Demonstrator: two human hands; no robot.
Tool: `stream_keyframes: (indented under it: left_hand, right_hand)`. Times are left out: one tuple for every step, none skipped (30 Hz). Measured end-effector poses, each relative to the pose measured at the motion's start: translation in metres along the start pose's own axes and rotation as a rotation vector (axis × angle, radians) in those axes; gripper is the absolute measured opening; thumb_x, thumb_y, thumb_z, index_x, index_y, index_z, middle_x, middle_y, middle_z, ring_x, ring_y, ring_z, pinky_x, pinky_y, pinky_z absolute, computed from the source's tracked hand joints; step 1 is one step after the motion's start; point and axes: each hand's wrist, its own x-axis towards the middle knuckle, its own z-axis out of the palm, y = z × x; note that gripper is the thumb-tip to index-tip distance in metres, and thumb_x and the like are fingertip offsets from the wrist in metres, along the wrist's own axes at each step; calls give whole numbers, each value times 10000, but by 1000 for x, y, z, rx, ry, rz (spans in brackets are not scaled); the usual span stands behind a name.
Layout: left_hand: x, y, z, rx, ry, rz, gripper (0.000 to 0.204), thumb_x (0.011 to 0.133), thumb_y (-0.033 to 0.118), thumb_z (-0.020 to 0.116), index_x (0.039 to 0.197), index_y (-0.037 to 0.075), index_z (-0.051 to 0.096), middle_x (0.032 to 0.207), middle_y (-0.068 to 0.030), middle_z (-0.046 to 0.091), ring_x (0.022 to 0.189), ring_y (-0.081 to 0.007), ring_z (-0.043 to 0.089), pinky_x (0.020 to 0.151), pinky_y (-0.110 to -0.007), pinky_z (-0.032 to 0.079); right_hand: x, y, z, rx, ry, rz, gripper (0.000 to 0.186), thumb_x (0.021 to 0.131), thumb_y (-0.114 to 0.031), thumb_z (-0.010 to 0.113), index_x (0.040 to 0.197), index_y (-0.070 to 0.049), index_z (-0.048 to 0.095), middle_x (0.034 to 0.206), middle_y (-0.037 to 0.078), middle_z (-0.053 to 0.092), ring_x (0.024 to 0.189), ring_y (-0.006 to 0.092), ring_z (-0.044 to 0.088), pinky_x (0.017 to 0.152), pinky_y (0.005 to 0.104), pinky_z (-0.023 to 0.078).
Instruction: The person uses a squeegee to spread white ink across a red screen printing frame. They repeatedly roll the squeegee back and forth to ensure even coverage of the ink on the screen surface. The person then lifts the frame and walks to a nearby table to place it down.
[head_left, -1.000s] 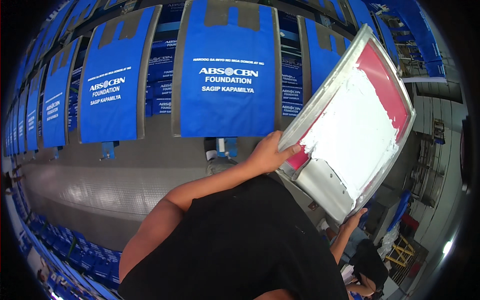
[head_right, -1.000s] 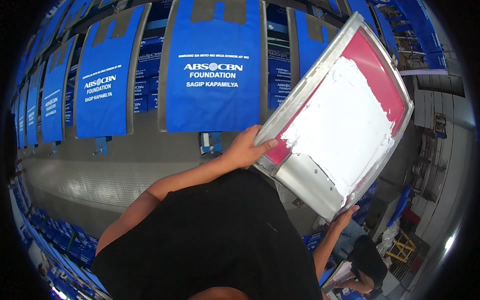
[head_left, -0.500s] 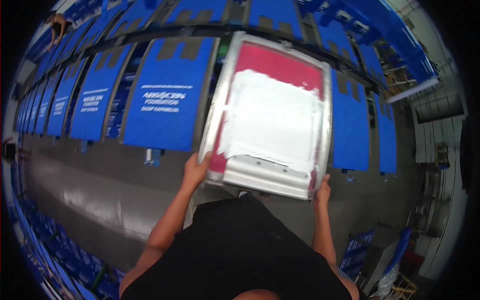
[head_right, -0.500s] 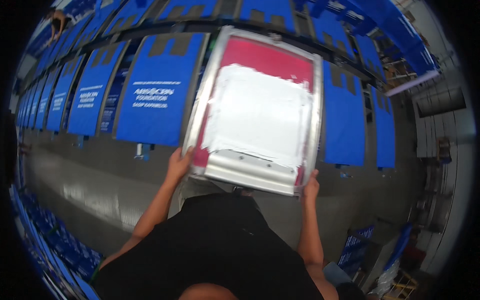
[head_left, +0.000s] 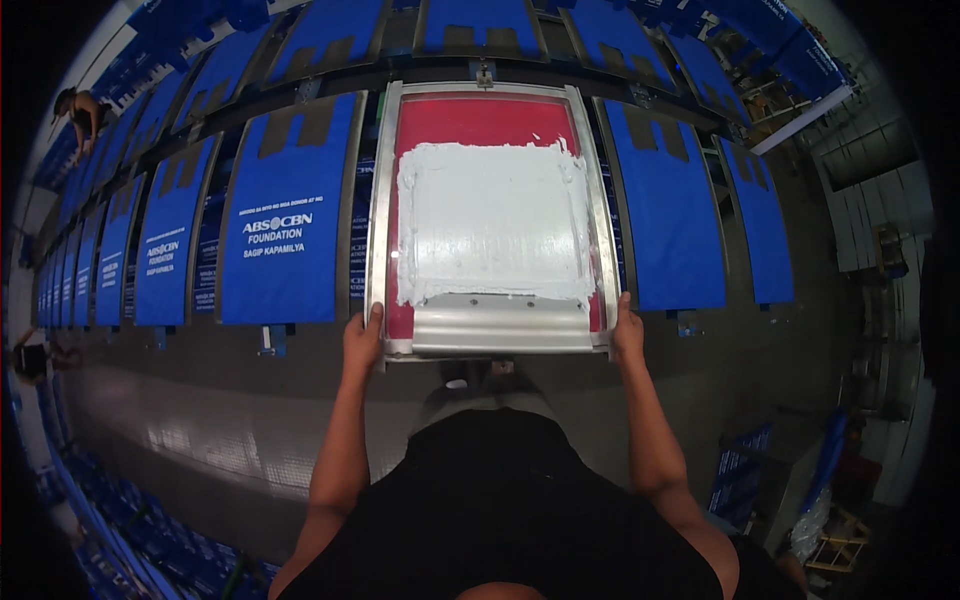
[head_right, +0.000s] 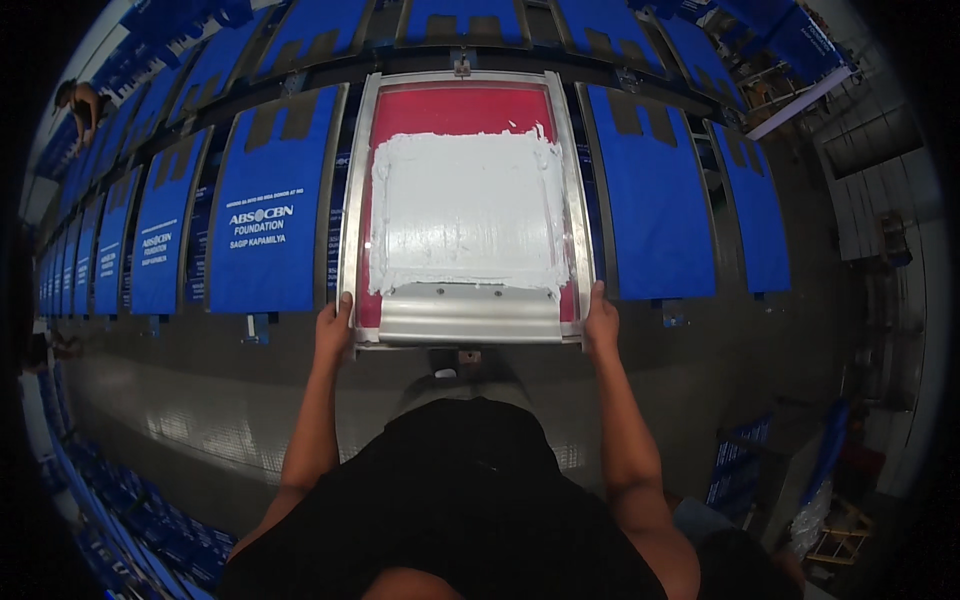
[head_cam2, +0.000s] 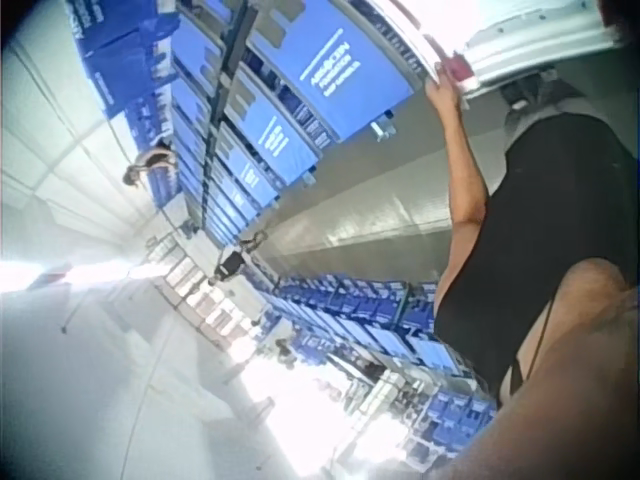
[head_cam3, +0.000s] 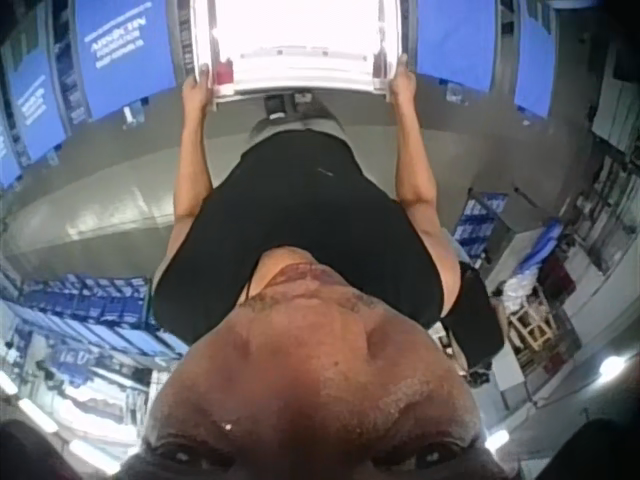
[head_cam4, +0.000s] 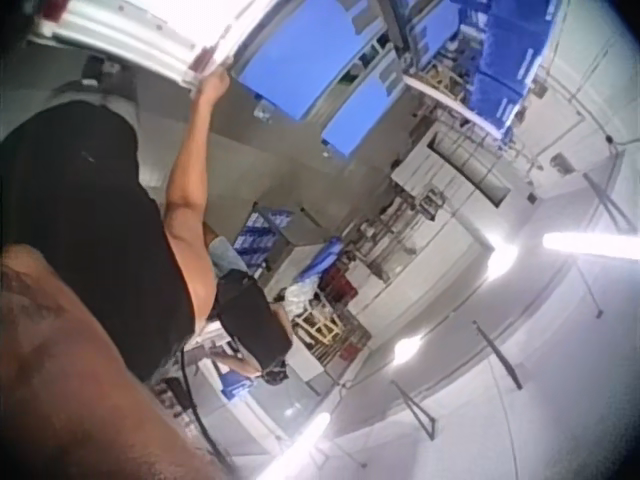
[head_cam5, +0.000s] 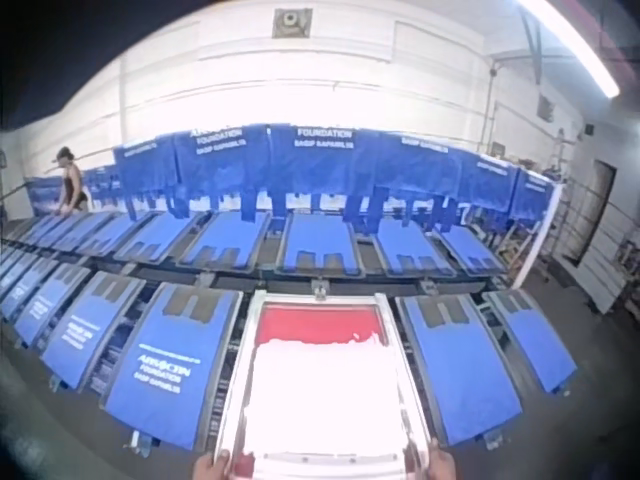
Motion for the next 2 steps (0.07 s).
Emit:
stream_keyframes:
  left_hand:
    - [3, 1, 2, -7, -7, -3, 537, 913, 485, 569, 948, -46, 643, 831, -154, 665, 756, -208, 591, 721, -349, 469]
    - [2, 1, 4, -15, -14, -5, 531, 912, 483, 572, 959, -40, 647, 829, -150, 666, 756, -205, 588, 720, -348, 469]
  right_hand:
    - [4, -1, 1, 12, 22, -3, 728, 927, -613, 422, 913, 69, 676, 817, 144, 649, 771, 195, 566, 751, 345, 456]
    - [3, 1, 0, 24, 18, 12, 740, 919, -625, 425, 931, 71, 675, 838, 150, 658, 776, 199, 572, 759, 354, 458]
